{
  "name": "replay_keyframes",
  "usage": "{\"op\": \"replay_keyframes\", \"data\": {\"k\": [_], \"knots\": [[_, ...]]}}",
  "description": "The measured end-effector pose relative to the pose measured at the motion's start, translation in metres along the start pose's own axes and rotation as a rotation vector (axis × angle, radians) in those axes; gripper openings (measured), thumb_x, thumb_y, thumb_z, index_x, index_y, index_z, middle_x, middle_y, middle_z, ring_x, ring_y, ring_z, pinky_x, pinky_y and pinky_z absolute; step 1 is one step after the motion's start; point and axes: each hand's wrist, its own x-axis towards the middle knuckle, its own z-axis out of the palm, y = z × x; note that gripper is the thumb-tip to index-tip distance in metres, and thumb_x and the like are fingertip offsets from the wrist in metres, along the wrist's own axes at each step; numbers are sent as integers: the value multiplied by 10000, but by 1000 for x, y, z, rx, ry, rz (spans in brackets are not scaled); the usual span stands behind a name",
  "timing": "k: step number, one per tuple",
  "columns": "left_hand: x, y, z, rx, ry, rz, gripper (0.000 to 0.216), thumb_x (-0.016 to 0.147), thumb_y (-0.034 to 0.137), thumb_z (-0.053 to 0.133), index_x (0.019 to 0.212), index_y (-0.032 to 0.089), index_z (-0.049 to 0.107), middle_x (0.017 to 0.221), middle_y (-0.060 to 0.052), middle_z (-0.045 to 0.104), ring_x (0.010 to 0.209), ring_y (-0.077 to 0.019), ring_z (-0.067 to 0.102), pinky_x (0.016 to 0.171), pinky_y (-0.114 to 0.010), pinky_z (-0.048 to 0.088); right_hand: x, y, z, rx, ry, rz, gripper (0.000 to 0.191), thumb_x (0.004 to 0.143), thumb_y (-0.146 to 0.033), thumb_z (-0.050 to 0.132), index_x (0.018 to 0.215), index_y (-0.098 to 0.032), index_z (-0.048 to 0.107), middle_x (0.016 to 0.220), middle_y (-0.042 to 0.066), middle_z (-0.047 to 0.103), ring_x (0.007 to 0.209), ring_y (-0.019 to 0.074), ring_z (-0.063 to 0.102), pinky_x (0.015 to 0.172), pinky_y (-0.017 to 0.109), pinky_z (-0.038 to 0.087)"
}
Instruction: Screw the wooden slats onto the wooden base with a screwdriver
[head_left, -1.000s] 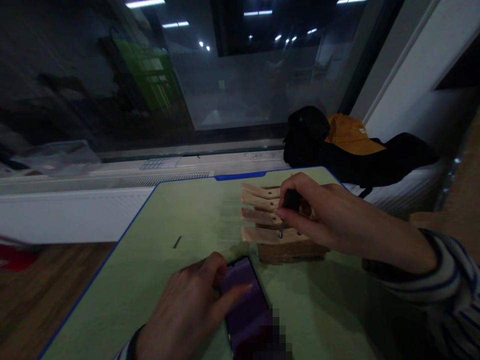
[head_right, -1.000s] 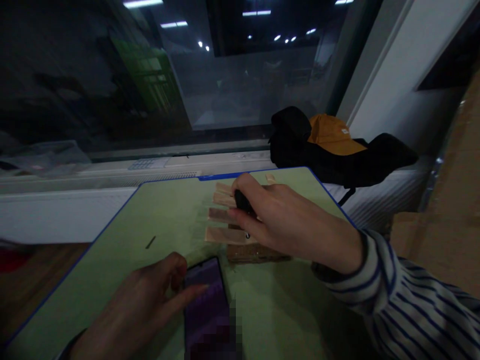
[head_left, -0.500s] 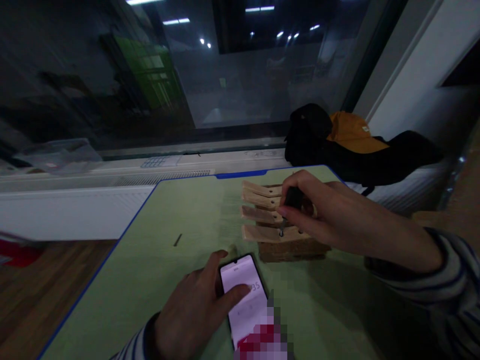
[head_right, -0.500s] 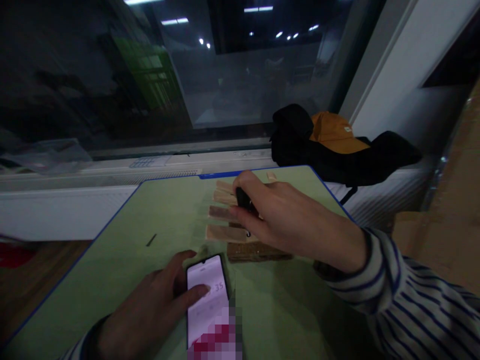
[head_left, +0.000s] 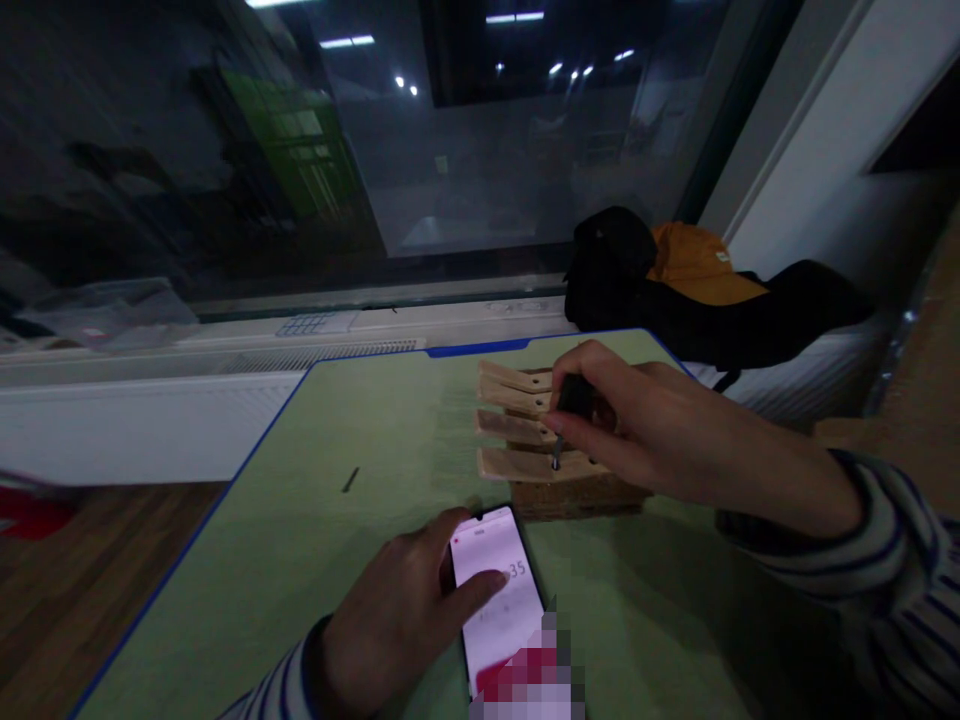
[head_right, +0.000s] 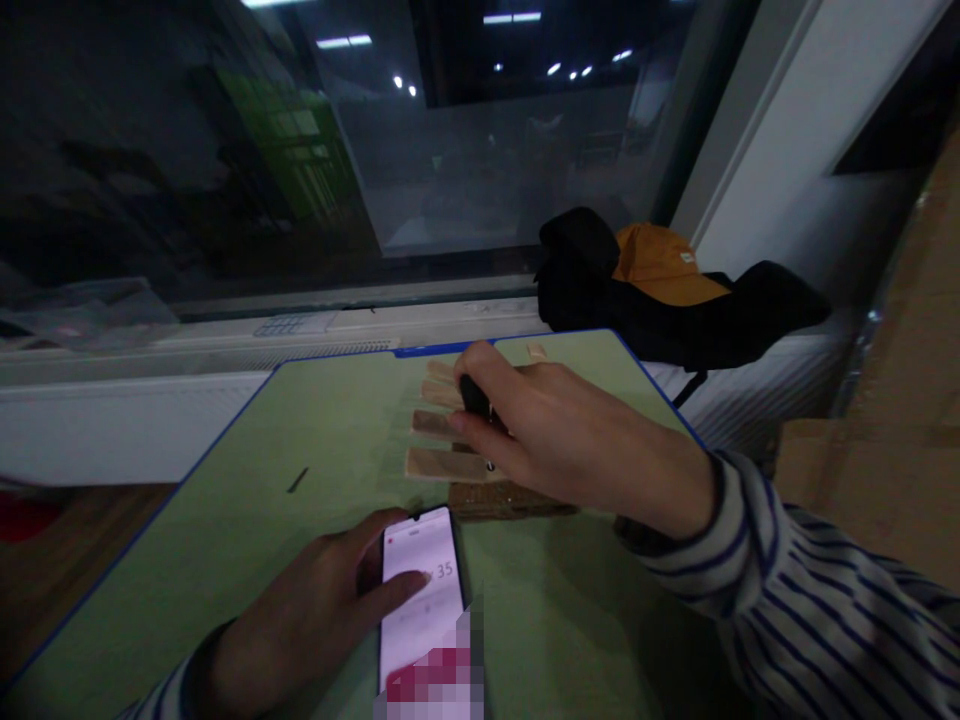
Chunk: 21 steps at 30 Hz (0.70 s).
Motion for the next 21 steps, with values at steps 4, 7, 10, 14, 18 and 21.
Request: {"op": "replay_keyframes", "data": {"k": [4,7,10,14,18,21], "knots": [[0,1,-11,61,54,4,437,877,506,517,1202,218,569,749,0,704,626,-174,640,536,-255,413,1,-2,-3,19,-15,1,217,933,-389,441,1004,-184,445,702,-8,591,554,122,549,487,229,340],[9,14,-32,104,305,42,407,880,495,531,1128,186,624,689,-7,677,557,-159,602,534,-266,418,0,-2,-2,2,-17,1,210,935,-375,440,1015,-181,445,697,-9,581,567,127,551,498,230,345],[30,35,-53,81,423,404,172,854,345,625,934,212,700,848,-23,703,746,-162,632,703,-281,474,-2,-1,0,-6,6,-3,218,939,-377,442,1036,-182,442,699,-15,568,575,126,553,505,229,348],[68,58,-61,35,285,663,103,807,260,689,882,204,733,883,-19,721,871,-181,637,813,-304,479,-1,0,2,57,-21,26,173,933,-324,467,1028,-183,439,736,-9,591,589,120,571,518,227,371],[94,61,-49,-43,164,611,123,830,230,635,803,160,732,851,-39,729,810,-182,659,771,-291,499,-1,-3,0,82,-75,67,125,931,-271,466,1018,-185,440,718,-16,590,557,112,564,485,224,365],[98,57,-40,-106,96,601,151,848,229,617,750,168,716,816,-13,733,753,-163,662,731,-265,504,-2,-6,0,52,-46,57,87,930,-254,471,979,-196,430,720,-23,588,560,101,568,484,214,372]]}}
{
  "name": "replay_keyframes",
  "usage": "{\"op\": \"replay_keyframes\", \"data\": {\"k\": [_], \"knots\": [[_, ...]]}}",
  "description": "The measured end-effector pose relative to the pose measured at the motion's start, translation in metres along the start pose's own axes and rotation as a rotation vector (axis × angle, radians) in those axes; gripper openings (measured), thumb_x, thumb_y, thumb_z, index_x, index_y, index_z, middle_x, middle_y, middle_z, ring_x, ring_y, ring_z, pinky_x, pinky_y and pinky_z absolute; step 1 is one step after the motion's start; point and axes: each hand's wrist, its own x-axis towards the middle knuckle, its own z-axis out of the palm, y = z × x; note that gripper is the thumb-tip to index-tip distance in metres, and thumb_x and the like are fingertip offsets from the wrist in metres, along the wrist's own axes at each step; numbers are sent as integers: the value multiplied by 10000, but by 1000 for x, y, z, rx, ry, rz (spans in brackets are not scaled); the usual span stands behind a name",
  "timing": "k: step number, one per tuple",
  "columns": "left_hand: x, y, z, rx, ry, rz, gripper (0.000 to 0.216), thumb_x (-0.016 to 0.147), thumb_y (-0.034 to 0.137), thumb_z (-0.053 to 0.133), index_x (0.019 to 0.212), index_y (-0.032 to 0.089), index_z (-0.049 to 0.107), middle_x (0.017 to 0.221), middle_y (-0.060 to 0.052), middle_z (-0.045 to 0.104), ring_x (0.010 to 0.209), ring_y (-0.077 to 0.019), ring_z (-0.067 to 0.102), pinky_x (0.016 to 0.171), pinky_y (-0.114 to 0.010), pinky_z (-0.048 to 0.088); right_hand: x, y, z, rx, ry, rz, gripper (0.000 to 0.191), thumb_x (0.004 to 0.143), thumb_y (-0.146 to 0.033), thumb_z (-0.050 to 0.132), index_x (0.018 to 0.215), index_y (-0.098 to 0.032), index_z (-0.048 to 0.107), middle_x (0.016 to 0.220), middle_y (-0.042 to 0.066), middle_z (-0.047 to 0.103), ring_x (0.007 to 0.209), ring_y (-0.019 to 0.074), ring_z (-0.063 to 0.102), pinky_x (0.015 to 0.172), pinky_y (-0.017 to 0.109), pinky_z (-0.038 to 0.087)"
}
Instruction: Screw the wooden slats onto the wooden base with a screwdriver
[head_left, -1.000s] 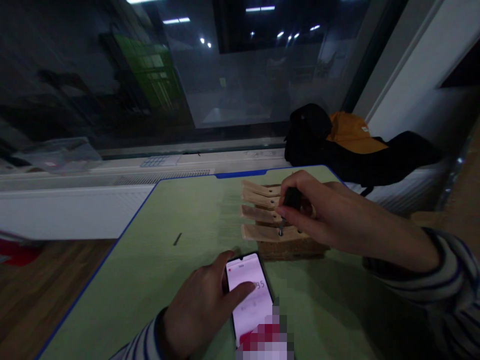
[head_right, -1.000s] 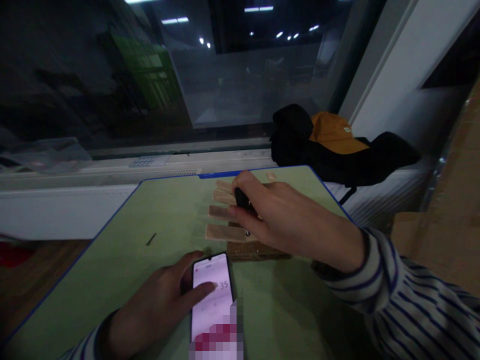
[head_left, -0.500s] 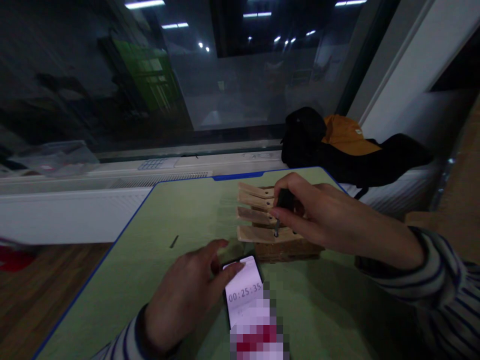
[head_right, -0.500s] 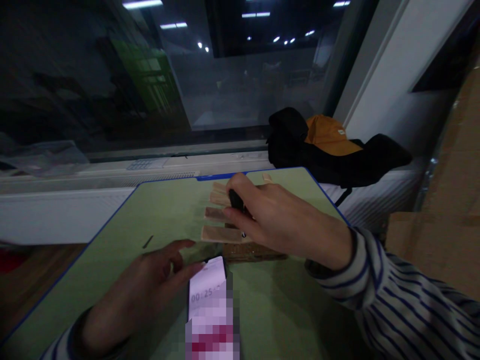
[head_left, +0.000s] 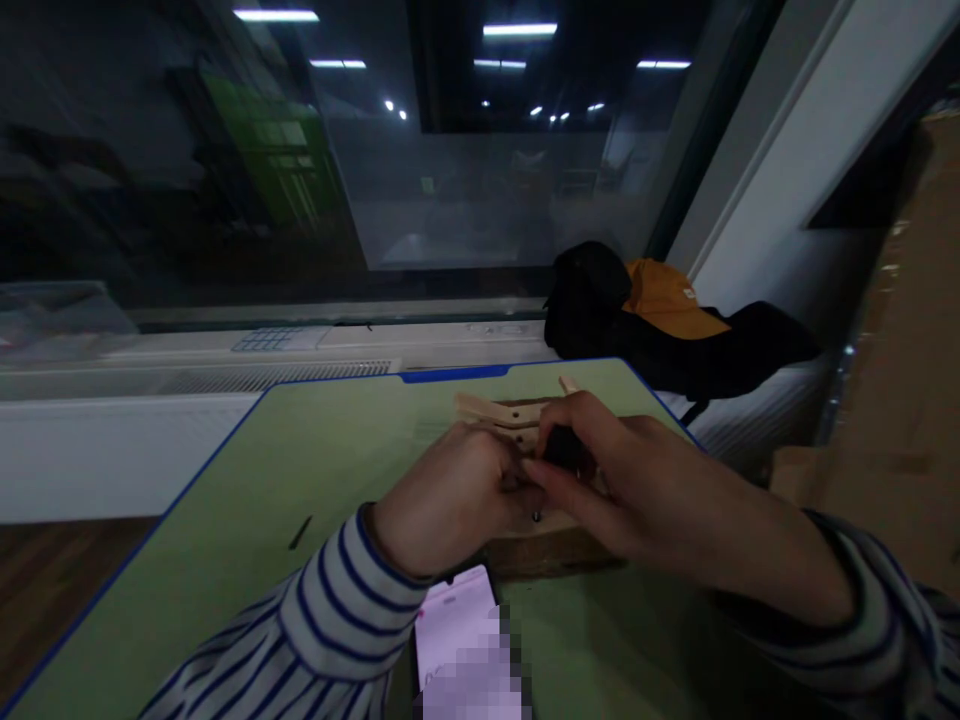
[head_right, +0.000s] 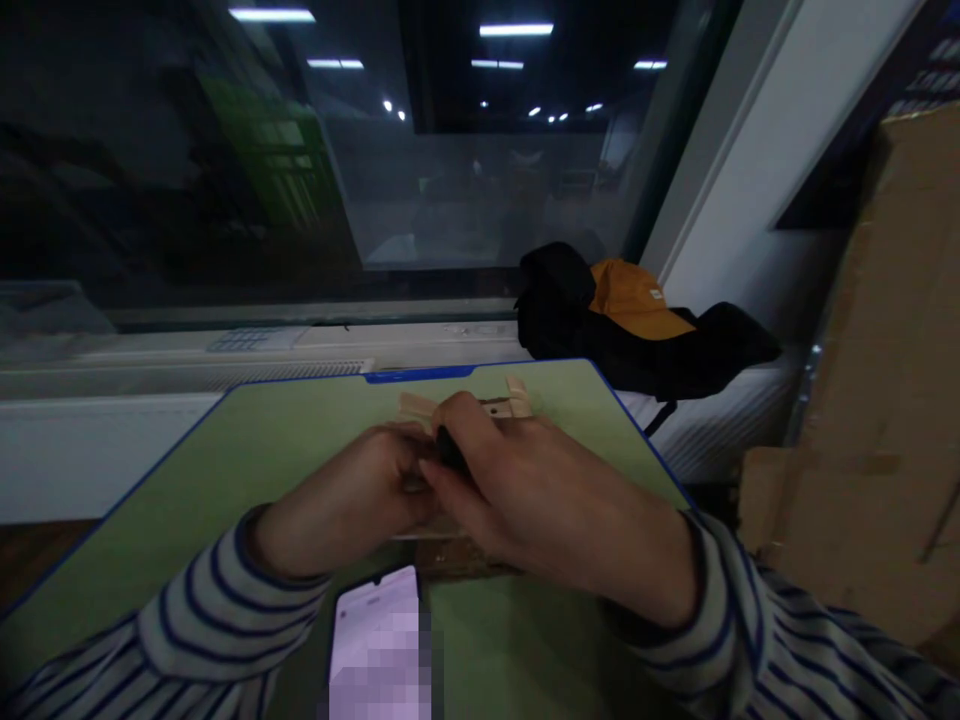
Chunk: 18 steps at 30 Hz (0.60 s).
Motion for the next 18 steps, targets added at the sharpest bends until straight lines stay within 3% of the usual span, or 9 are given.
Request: {"op": "replay_keyframes", "data": {"k": [8,13,18], "knots": [[-2,5,0,-199,-63,28,163,898,242,578,810,221,713,892,35,737,832,-139,671,775,-240,516,-2,-3,2,-65,76,-69,87,916,-193,485,971,-186,418,761,-31,605,579,72,582,480,183,382],[-3,5,0,-146,-76,30,184,907,222,552,801,207,702,849,24,739,777,-135,677,693,-231,519,0,-4,2,-99,100,-72,111,898,-175,511,967,-178,424,738,-38,591,546,65,568,450,175,364],[-4,5,1,-109,-63,38,185,907,227,552,816,198,711,953,-6,743,827,-152,680,752,-255,527,-1,-4,3,-106,97,-71,109,900,-180,508,961,-177,418,724,-38,593,520,65,558,429,176,348]]}}
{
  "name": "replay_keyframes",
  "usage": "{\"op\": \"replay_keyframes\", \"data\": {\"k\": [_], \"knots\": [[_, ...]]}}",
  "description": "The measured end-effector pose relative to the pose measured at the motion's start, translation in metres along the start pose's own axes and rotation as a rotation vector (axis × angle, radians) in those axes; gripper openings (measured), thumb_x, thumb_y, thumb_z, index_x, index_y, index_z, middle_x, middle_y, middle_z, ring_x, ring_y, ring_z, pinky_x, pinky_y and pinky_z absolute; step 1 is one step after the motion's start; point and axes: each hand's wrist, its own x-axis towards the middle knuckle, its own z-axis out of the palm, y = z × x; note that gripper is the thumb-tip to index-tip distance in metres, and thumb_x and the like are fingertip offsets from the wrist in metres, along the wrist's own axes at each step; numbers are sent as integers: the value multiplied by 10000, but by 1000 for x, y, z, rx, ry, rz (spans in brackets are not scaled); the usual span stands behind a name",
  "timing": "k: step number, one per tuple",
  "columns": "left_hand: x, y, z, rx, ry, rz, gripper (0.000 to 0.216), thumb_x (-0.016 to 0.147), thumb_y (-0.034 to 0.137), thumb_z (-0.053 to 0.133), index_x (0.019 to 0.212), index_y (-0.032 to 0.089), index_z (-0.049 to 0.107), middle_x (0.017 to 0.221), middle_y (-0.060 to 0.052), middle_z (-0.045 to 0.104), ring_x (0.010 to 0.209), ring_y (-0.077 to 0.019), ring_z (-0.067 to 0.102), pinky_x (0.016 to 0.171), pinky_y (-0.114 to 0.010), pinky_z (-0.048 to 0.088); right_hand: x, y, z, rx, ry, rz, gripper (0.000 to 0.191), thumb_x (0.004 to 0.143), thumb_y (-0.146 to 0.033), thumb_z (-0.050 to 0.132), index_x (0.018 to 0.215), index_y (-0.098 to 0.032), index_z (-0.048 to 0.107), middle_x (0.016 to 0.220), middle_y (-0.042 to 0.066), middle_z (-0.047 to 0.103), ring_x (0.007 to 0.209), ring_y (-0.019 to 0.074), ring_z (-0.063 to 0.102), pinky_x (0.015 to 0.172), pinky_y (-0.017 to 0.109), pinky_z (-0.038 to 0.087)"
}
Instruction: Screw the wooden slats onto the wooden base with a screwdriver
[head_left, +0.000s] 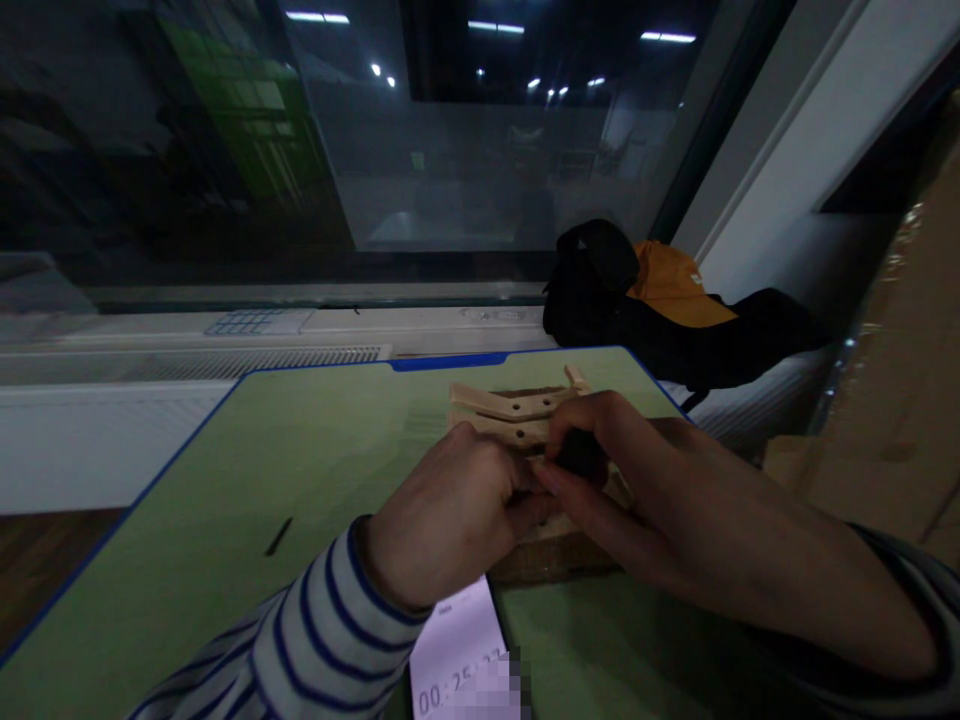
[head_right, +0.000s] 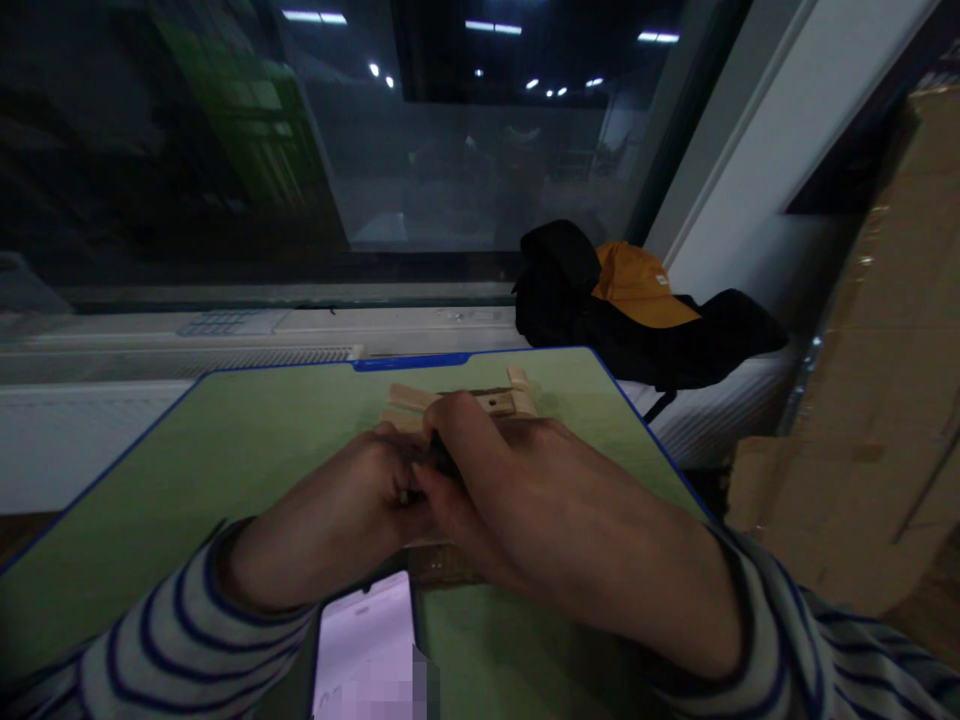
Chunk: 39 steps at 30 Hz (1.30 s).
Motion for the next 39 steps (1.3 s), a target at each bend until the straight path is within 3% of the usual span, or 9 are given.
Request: {"op": "replay_keyframes", "data": {"k": [7,14,19,25,31,35,39], "knots": [[1,-2,1,29,18,14,161,895,214,565,848,197,718,1254,-16,644,962,-173,663,838,-273,521,0,-1,-1,-7,-10,4,105,907,-186,502,986,-172,433,745,-29,620,560,75,587,456,183,367],[0,-2,3,53,13,2,216,914,250,537,814,208,723,1076,-27,721,1046,-212,639,887,-311,500,0,-2,-1,-43,-2,-3,111,905,-190,509,981,-176,429,738,-33,609,547,75,583,442,181,359],[0,-2,3,61,21,-3,178,896,234,560,825,196,719,1006,-28,739,953,-197,670,832,-290,516,0,-1,0,-25,-3,-4,106,902,-178,509,968,-177,427,694,-38,599,514,78,572,426,181,354],[0,0,3,84,25,5,164,893,218,564,864,202,725,1069,-37,722,991,-205,657,849,-300,511,0,-1,-1,0,-27,13,85,916,-201,487,973,-189,425,717,-20,622,548,97,601,448,196,383],[0,-2,3,87,37,-9,171,881,289,597,818,201,730,865,-5,749,786,-172,680,763,-283,529,0,-1,-2,19,-32,33,109,903,-184,500,969,-183,414,731,-13,620,542,95,605,442,187,390],[1,-1,3,155,52,19,160,877,259,599,816,188,729,1009,-34,735,946,-212,662,861,-326,508,-1,1,-3,15,-56,80,138,917,-229,487,1030,-180,425,802,18,657,634,139,657,492,216,436],[1,2,3,175,106,45,209,835,170,636,1032,204,697,1228,-45,649,1167,-239,560,993,-358,440,-2,4,-6,59,-83,101,339,926,-297,490,1239,-212,391,965,30,689,793,169,683,604,253,491]]}}
